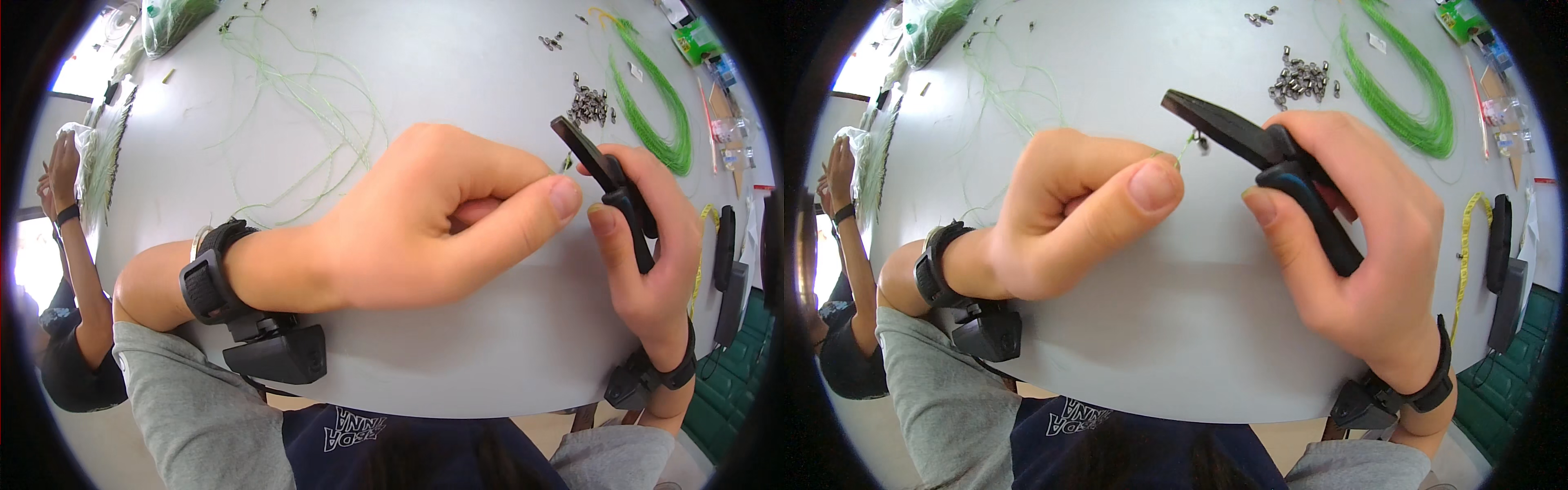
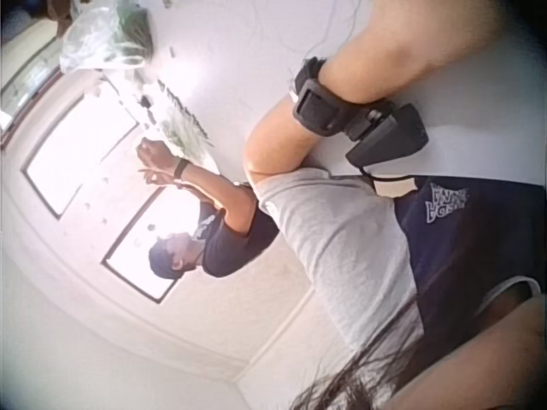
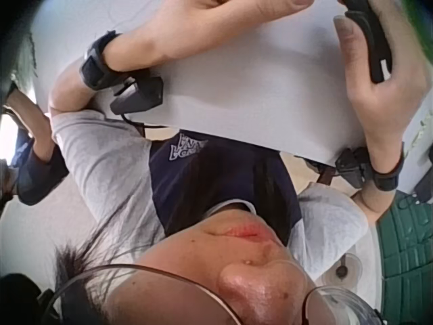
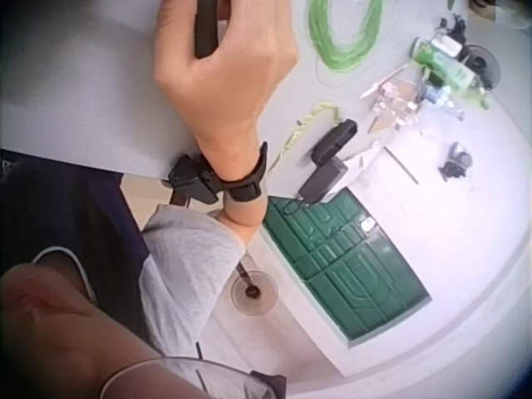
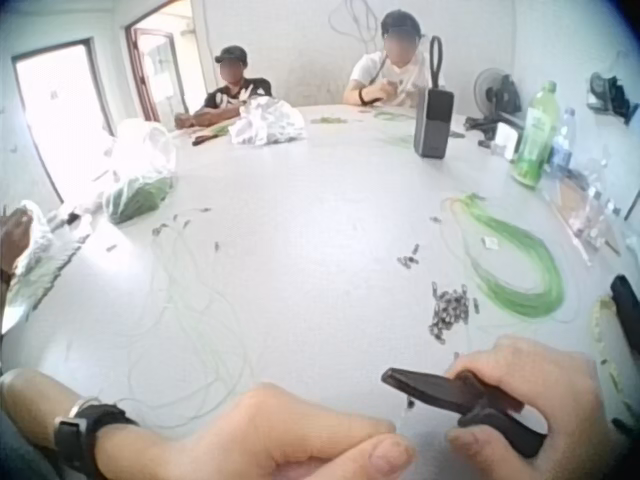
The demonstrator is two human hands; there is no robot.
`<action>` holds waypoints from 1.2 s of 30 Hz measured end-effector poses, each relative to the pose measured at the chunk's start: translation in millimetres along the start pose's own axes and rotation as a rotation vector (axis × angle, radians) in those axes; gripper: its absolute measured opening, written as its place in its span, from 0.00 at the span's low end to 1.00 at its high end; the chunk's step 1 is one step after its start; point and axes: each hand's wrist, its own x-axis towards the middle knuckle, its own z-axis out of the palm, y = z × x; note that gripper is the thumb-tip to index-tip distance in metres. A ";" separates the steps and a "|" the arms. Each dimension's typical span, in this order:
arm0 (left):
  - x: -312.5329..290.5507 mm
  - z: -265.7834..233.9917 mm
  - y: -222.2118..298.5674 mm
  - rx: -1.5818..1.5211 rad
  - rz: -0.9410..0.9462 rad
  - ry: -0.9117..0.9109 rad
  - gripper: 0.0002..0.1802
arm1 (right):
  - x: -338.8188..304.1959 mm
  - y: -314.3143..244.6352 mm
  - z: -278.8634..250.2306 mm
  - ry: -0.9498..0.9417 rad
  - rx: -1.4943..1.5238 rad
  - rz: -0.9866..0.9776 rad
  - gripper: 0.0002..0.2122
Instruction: Assembling fishing rigs by attaching components like swivels and beads to fishing line using pliers.
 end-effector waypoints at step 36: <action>-3.8 9.1 -11.8 -0.102 0.442 -0.070 0.17 | 15.1 26.9 -10.9 0.405 -0.114 -0.044 0.10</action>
